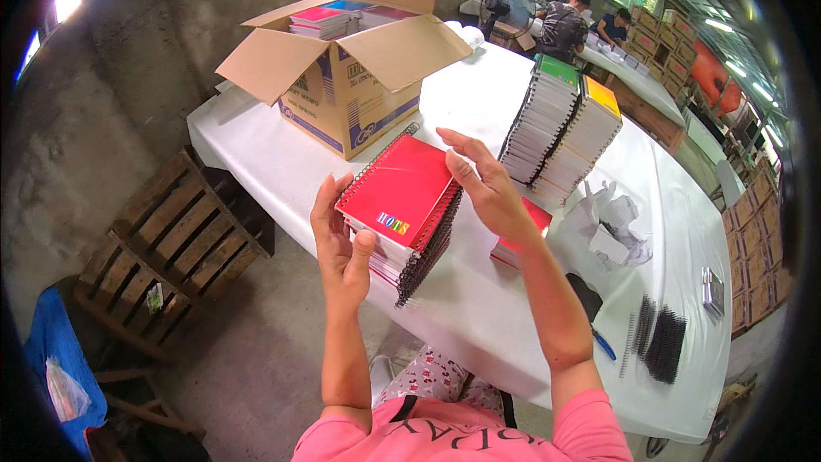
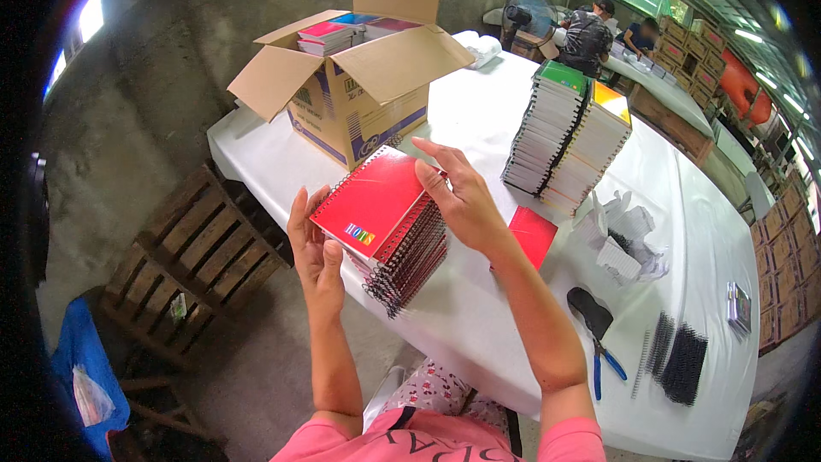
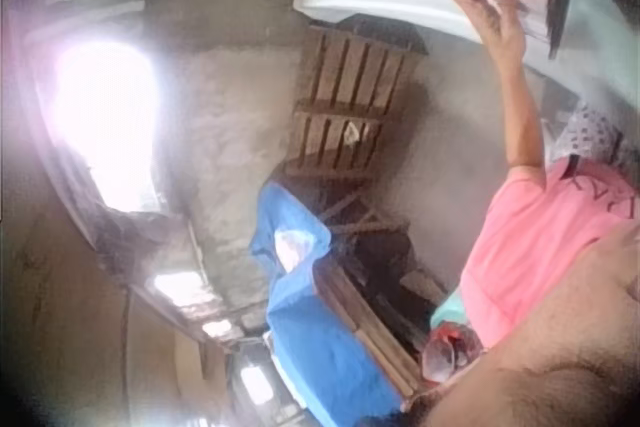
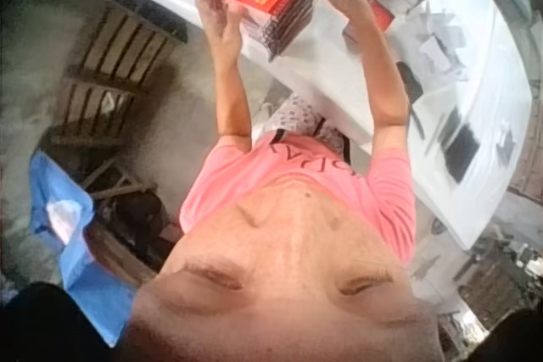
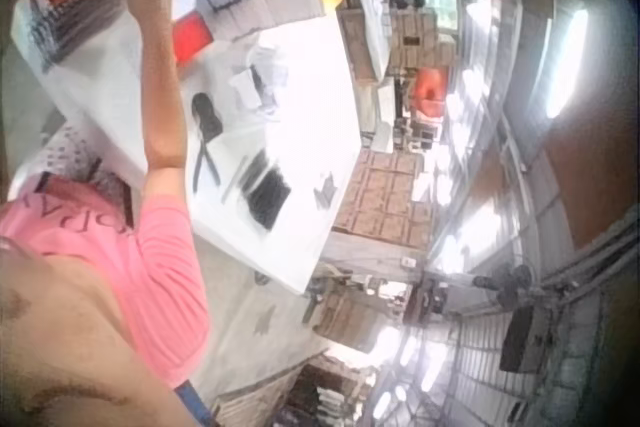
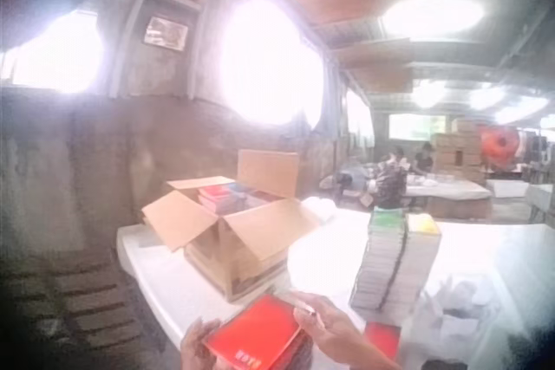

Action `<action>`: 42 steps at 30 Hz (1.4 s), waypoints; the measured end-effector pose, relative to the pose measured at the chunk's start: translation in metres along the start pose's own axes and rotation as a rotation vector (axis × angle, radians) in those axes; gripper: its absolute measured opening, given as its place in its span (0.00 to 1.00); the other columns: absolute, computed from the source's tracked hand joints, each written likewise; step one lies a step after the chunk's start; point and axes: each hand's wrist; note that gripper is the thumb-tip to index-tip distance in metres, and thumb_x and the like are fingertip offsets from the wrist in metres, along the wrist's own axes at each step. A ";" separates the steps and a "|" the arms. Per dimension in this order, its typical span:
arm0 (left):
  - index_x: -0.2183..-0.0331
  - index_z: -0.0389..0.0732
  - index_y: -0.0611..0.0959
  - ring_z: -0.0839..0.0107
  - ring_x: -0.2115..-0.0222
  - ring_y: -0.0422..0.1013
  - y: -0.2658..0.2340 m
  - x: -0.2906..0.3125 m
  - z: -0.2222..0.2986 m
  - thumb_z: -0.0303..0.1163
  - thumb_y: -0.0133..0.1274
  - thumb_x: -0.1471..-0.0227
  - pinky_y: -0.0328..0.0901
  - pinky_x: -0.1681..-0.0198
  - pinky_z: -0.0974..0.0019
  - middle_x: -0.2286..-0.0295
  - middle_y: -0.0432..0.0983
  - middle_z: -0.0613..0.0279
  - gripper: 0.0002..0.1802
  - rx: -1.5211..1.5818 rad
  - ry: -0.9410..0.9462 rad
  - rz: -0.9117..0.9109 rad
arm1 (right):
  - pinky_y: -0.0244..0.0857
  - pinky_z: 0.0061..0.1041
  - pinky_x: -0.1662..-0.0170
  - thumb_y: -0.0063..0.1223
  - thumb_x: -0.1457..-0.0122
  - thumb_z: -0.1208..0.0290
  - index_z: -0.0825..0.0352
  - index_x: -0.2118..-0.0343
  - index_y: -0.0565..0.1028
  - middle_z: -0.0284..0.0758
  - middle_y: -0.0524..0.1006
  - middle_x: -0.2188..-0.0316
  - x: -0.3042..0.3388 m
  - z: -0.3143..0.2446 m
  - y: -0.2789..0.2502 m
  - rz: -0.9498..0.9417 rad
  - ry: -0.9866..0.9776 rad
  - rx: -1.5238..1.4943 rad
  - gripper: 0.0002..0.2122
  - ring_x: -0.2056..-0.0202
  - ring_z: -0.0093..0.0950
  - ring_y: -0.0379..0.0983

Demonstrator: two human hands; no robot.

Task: The person uses wire cutters to trim and crimp the ends of the spiral wire on several red notebooks, handling them one at a time and placing them into a stack.

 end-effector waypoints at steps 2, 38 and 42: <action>0.43 0.36 0.60 0.62 0.45 0.58 0.002 0.000 -0.006 0.42 0.56 0.49 0.51 0.41 0.60 0.45 0.59 0.49 0.38 0.013 -0.018 -0.006 | 0.60 0.25 0.51 0.45 0.38 0.58 0.68 0.46 0.66 0.41 0.70 0.59 0.004 0.008 0.018 0.092 0.120 -0.310 0.22 0.60 0.29 0.68; 0.64 0.49 0.81 0.72 0.65 0.70 0.128 0.093 -0.005 0.23 0.55 0.55 0.45 0.43 0.48 0.71 0.75 0.72 0.13 -0.725 -0.009 -0.907 | 0.62 0.35 0.54 0.61 0.51 0.62 0.66 0.64 0.75 0.38 0.71 0.62 0.316 0.072 -0.176 0.668 0.754 1.149 0.15 0.57 0.38 0.66; 0.67 0.51 0.80 0.70 0.58 0.66 0.132 0.117 -0.017 0.23 0.54 0.54 0.38 0.45 0.39 0.69 0.72 0.72 0.11 -0.836 0.053 -1.071 | 0.61 0.37 0.57 0.59 0.51 0.64 0.65 0.66 0.76 0.34 0.67 0.63 0.362 0.099 -0.222 0.564 1.085 1.342 0.12 0.56 0.36 0.62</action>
Point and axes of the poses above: each hand's wrist, its own x-axis away from the middle knuckle, its own y-axis out of the palm, z = x × y
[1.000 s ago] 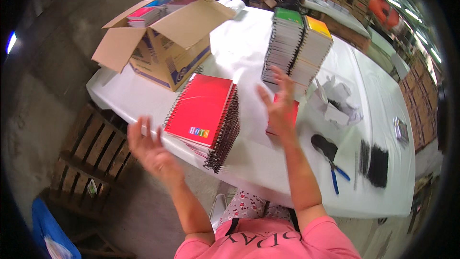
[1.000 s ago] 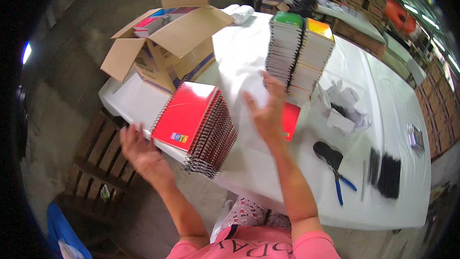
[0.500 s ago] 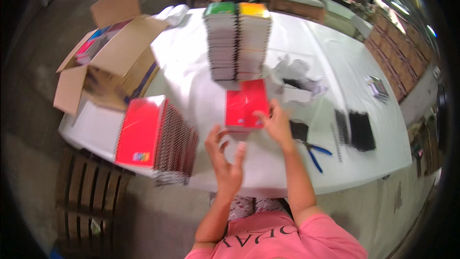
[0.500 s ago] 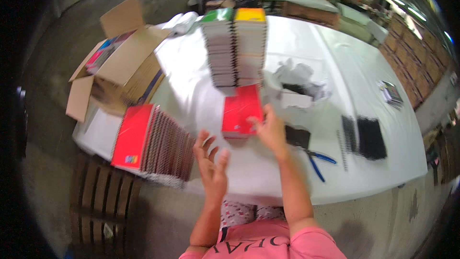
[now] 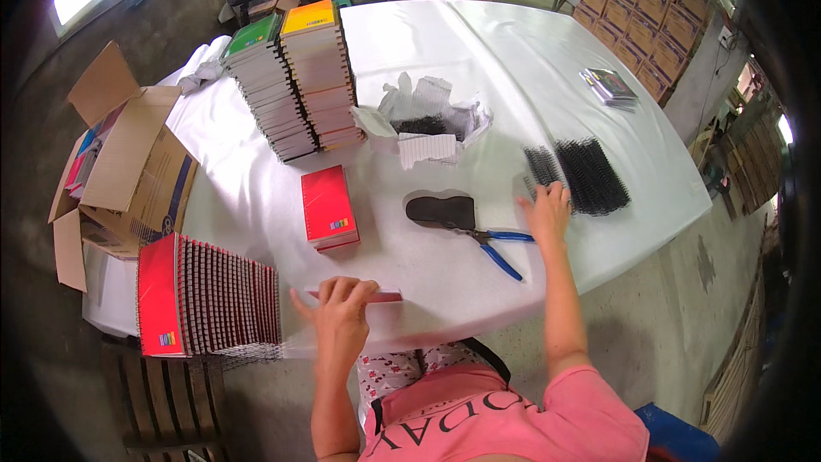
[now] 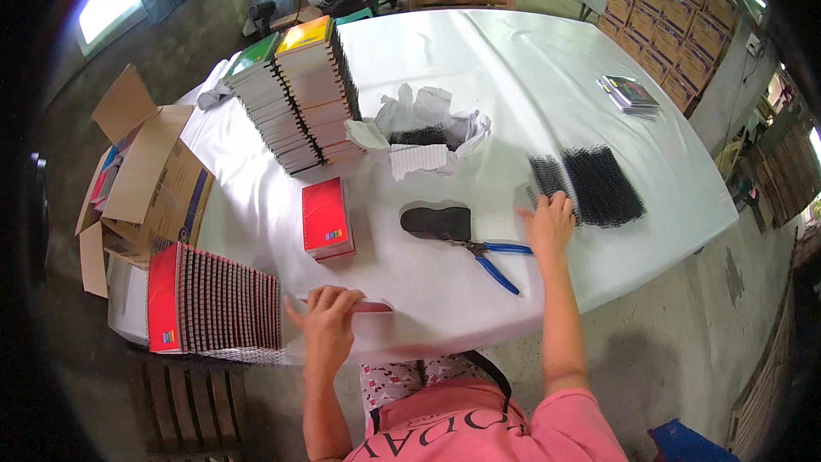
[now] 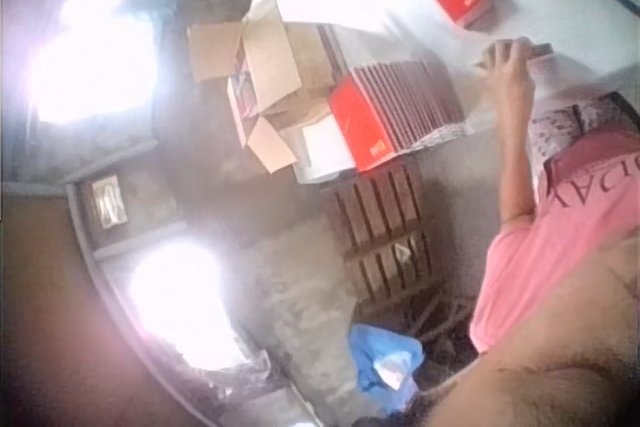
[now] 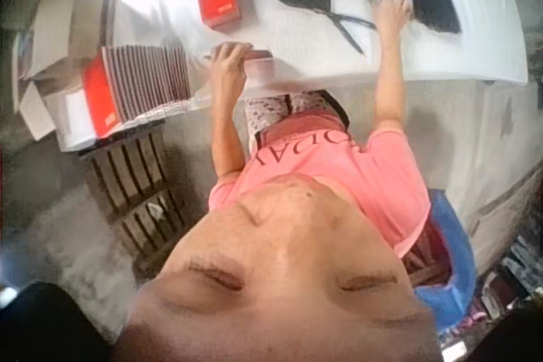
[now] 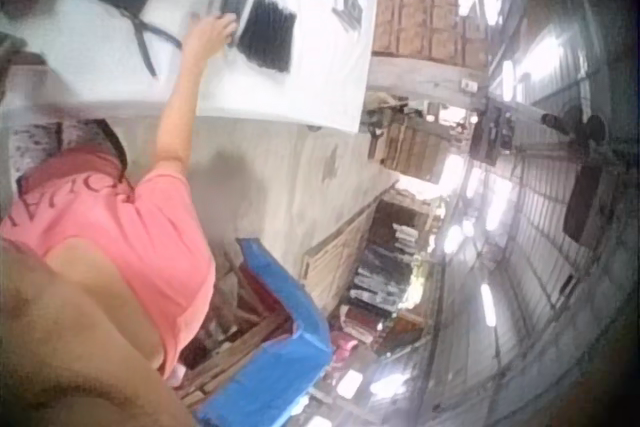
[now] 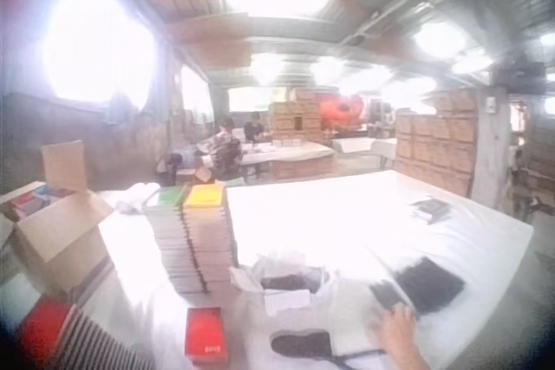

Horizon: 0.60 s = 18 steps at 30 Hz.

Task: The person uses wire cutters to trim and crimp the ends of the spiral wire on several red notebooks, handling them one at a time and placing them into a stack.

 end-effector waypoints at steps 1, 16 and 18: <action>0.67 0.51 0.80 0.69 0.58 0.65 0.012 0.002 -0.004 0.23 0.54 0.54 0.39 0.45 0.40 0.69 0.71 0.72 0.11 0.009 0.020 0.034 | 0.60 0.37 0.57 0.59 0.50 0.65 0.64 0.66 0.76 0.34 0.66 0.63 -0.002 0.003 0.006 -0.005 0.001 0.020 0.11 0.56 0.36 0.62; 0.79 0.50 0.74 0.67 0.61 0.64 0.065 0.005 -0.005 0.50 0.67 0.76 0.43 0.46 0.42 0.72 0.67 0.70 0.23 -0.070 0.007 0.535 | 0.64 0.22 0.69 0.54 0.47 0.80 0.63 0.59 0.78 0.35 0.71 0.72 0.079 -0.128 -0.069 -0.483 -0.634 -1.012 0.12 0.72 0.27 0.68; 0.78 0.51 0.75 0.67 0.61 0.64 0.069 0.007 -0.006 0.50 0.67 0.76 0.43 0.47 0.42 0.71 0.67 0.71 0.22 -0.062 0.003 0.539 | 0.64 0.22 0.70 0.56 0.47 0.79 0.63 0.62 0.79 0.34 0.71 0.72 0.082 -0.132 -0.066 -0.536 -0.588 -1.086 0.10 0.73 0.25 0.69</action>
Point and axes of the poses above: each hand's wrist, its own x-axis away from the middle knuckle, its own y-axis out of the palm, z = x × y
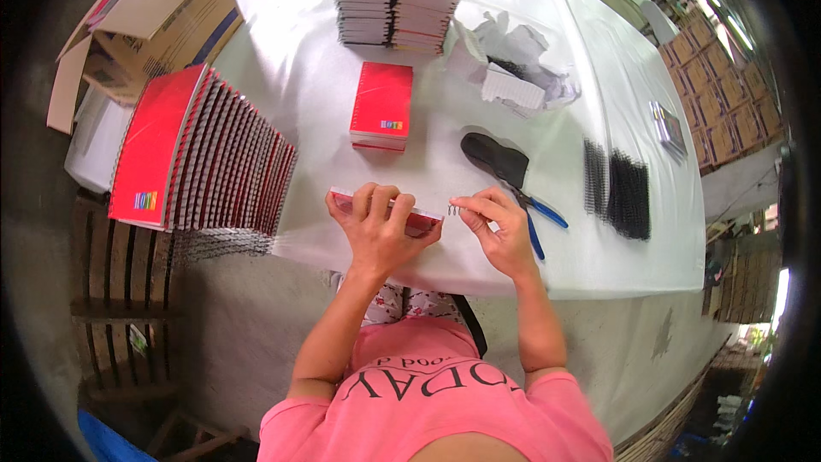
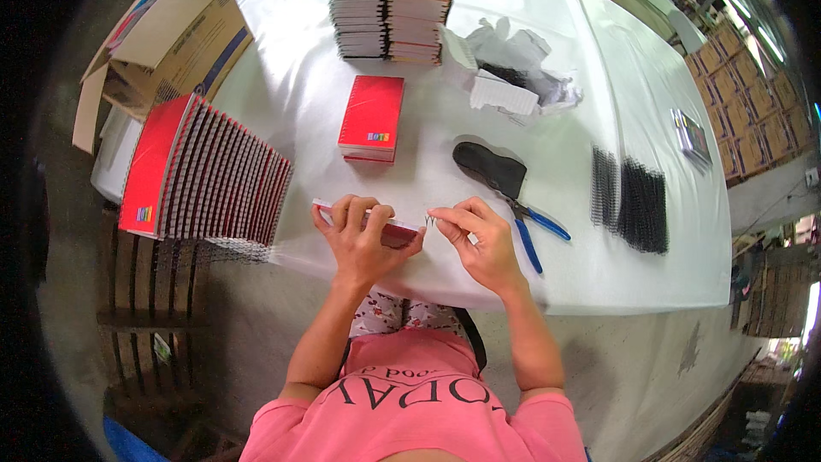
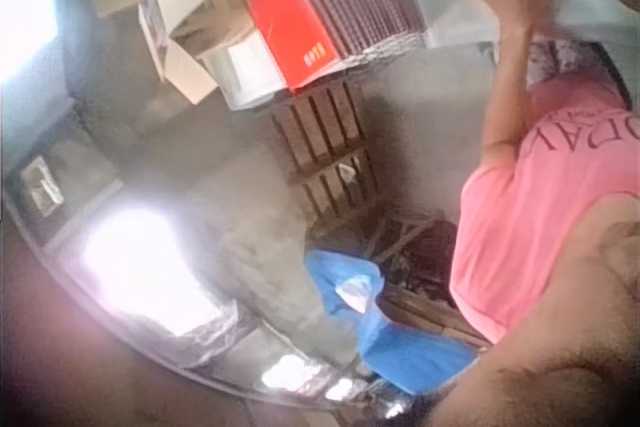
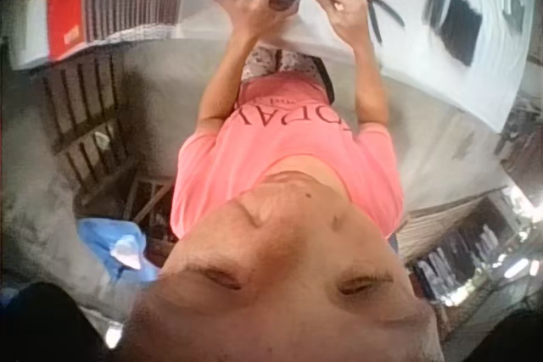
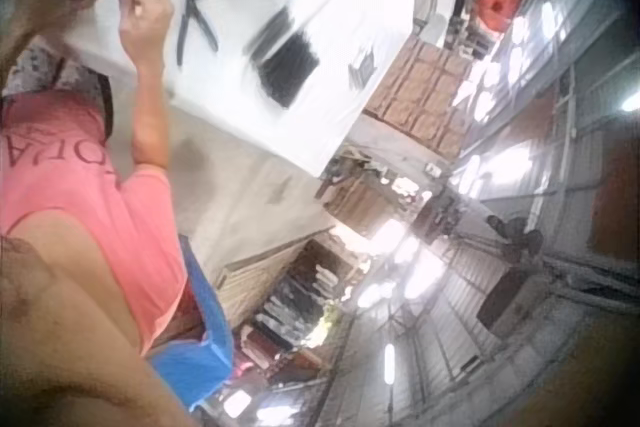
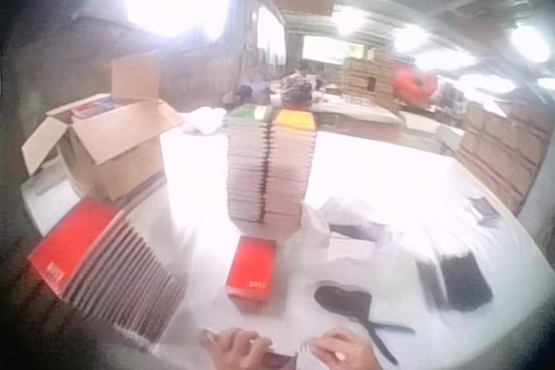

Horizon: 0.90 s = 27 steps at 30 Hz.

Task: The person uses wire cutters to trim and crimp the ends of the spiral wire on several red notebooks, handling them one at a time and placing them into a stack.

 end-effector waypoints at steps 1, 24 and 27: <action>0.77 0.52 0.76 0.68 0.61 0.64 0.001 0.000 0.000 0.50 0.66 0.76 0.43 0.47 0.42 0.71 0.67 0.71 0.22 0.005 0.001 0.002 | 0.64 0.22 0.70 0.56 0.47 0.79 0.63 0.62 0.79 0.33 0.72 0.72 -0.001 0.000 0.002 -0.005 0.008 -0.016 0.09 0.73 0.25 0.69; 0.74 0.50 0.77 0.72 0.67 0.63 -0.021 -0.007 -0.001 0.53 0.62 0.68 0.51 0.59 0.43 0.73 0.64 0.71 0.21 -0.053 0.007 -0.200 | 0.63 0.26 0.76 0.56 0.46 0.68 0.66 0.65 0.73 0.34 0.73 0.77 -0.019 -0.008 -0.002 -0.345 -0.176 0.220 0.09 0.78 0.28 0.69; 0.71 0.51 0.77 0.71 0.65 0.64 -0.028 -0.008 -0.001 0.50 0.64 0.67 0.50 0.58 0.45 0.71 0.66 0.72 0.21 -0.058 -0.005 -0.267 | 0.63 0.26 0.75 0.61 0.50 0.66 0.64 0.62 0.74 0.35 0.74 0.74 -0.009 -0.003 0.004 -0.281 -0.207 0.309 0.14 0.77 0.28 0.70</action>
Point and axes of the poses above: each hand's wrist, its own x-axis away from the middle knuckle, its own y-axis out of the palm, z = x × y
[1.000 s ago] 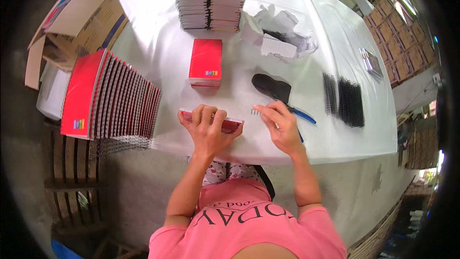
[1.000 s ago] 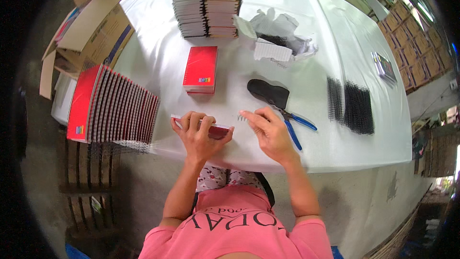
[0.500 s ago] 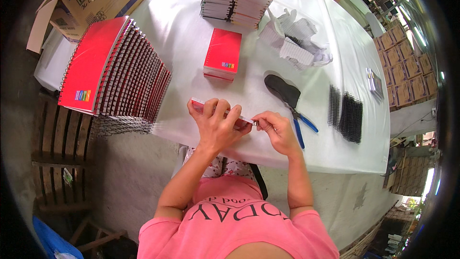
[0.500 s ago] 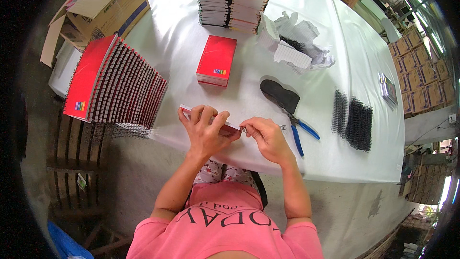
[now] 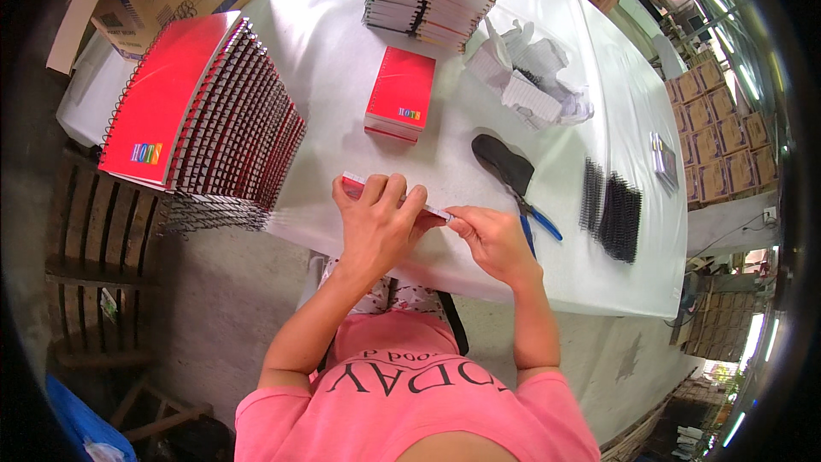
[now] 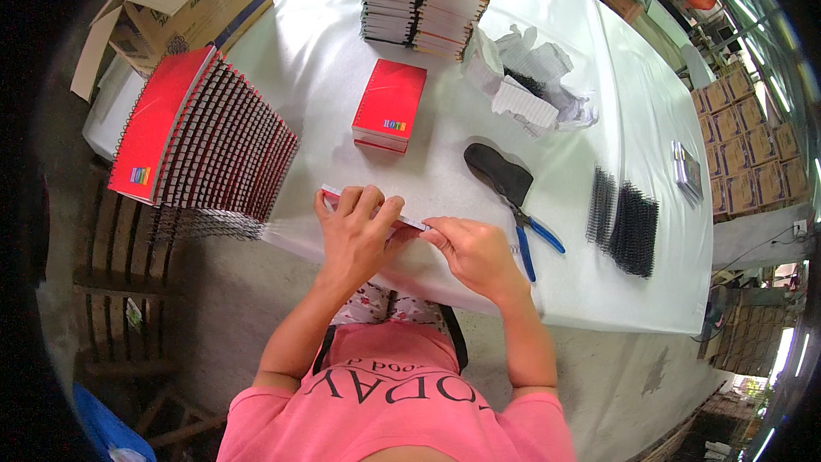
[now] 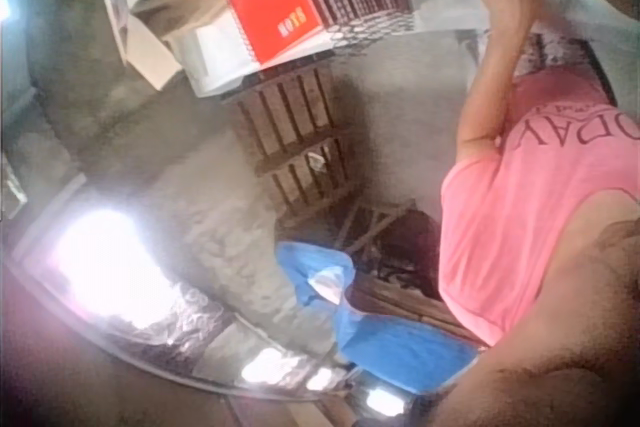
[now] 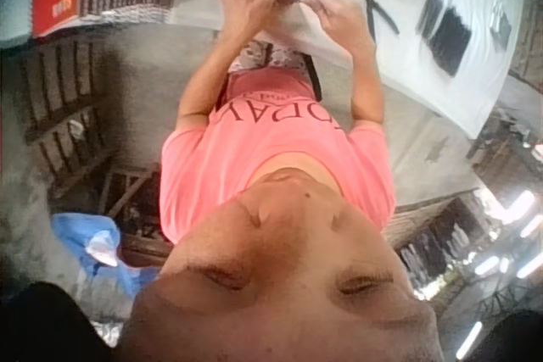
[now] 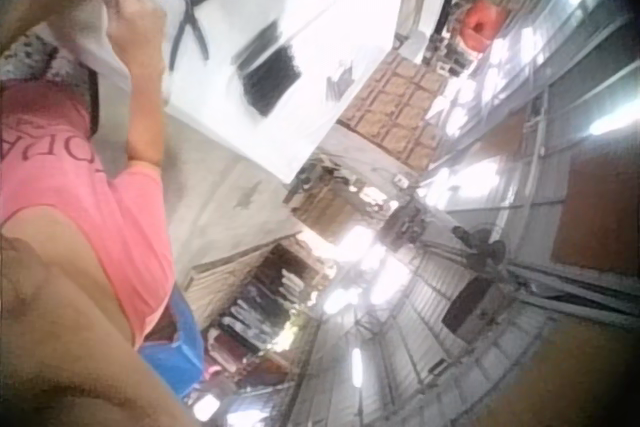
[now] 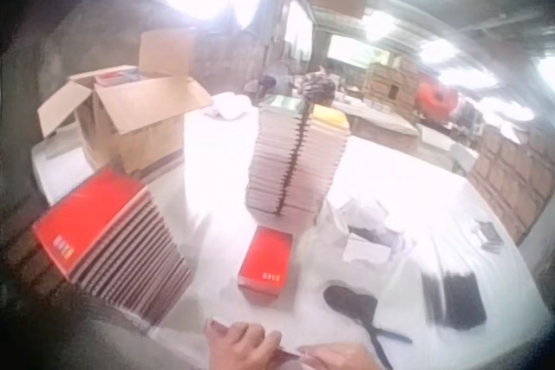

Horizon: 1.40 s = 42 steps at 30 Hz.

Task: The person uses wire cutters to trim and crimp the ends of the spiral wire on several red notebooks, handling them one at a time and placing them into a stack.

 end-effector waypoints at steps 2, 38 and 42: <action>0.71 0.50 0.78 0.70 0.63 0.64 -0.002 0.003 0.000 0.48 0.64 0.67 0.50 0.56 0.46 0.70 0.66 0.72 0.20 0.024 -0.030 -0.013 | 0.63 0.26 0.74 0.62 0.52 0.67 0.63 0.59 0.74 0.35 0.75 0.73 0.001 -0.004 0.003 0.015 0.084 -0.026 0.16 0.76 0.28 0.71; 0.81 0.44 0.73 0.55 0.47 0.58 0.013 -0.005 -0.019 0.56 0.65 0.73 0.44 0.42 0.43 0.51 0.64 0.56 0.27 0.289 0.046 0.119 | 0.68 0.23 0.58 0.53 0.59 0.90 0.71 0.71 0.80 0.39 0.80 0.71 -0.034 0.058 -0.003 -0.082 0.279 -0.836 0.12 0.65 0.26 0.76; 0.81 0.43 0.73 0.52 0.48 0.58 0.008 -0.009 -0.017 0.53 0.67 0.75 0.51 0.46 0.45 0.51 0.64 0.55 0.27 0.323 0.053 0.123 | 0.69 0.22 0.60 0.56 0.59 0.88 0.70 0.71 0.81 0.37 0.81 0.71 -0.032 0.047 -0.002 -0.118 0.198 -0.685 0.11 0.67 0.24 0.77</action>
Point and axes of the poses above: each hand's wrist, its own x-axis away from the middle knuckle, its own y-axis out of the palm, z = x × y
